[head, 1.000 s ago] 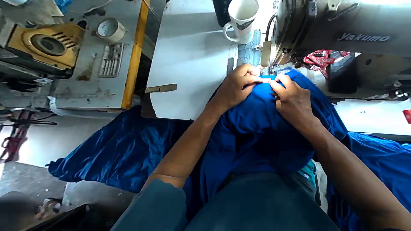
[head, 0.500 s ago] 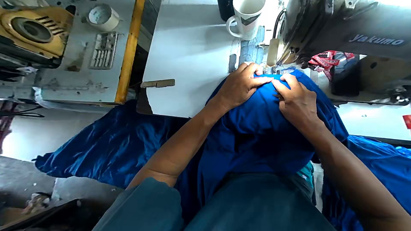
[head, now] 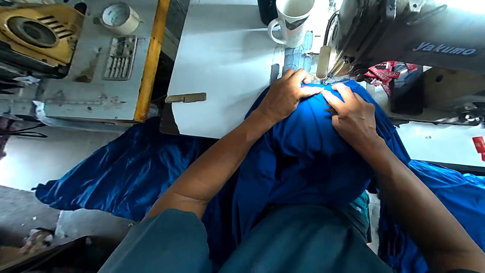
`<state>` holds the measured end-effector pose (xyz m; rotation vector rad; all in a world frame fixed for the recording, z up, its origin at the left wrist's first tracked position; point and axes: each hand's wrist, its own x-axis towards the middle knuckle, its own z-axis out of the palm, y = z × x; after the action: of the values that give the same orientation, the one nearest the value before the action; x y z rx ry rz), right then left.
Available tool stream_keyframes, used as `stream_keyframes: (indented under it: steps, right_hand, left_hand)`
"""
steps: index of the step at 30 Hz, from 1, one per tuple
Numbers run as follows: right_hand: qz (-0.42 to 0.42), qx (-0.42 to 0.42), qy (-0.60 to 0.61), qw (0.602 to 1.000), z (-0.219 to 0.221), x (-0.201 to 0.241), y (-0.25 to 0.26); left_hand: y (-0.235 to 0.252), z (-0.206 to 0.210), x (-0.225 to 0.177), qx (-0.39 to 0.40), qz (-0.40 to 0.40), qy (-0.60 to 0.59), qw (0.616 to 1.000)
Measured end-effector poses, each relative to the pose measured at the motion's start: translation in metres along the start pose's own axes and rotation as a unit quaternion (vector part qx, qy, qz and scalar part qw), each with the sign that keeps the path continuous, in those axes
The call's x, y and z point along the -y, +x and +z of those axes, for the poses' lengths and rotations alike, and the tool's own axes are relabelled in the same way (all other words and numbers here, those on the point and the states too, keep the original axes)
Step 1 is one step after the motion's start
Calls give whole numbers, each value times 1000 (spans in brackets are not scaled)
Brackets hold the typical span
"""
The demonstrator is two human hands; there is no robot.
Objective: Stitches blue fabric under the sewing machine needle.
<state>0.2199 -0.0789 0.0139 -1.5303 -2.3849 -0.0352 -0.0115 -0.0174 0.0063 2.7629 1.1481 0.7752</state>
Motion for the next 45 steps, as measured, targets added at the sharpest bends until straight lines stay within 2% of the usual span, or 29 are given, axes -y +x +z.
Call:
stream_keyframes:
  steps: [15,32,45]
  right_hand:
    - [36,-10,32,999,-1,1,9]
    - [93,1,-3,996,5,23,5]
    - [64,-41,66,995,1,3,-2]
  left_hand:
    - [10,3,14,-5,19,-19,1000]
    - [10,7,10,-18,20,19,999]
    - [10,4,11,-5,18,6,1000]
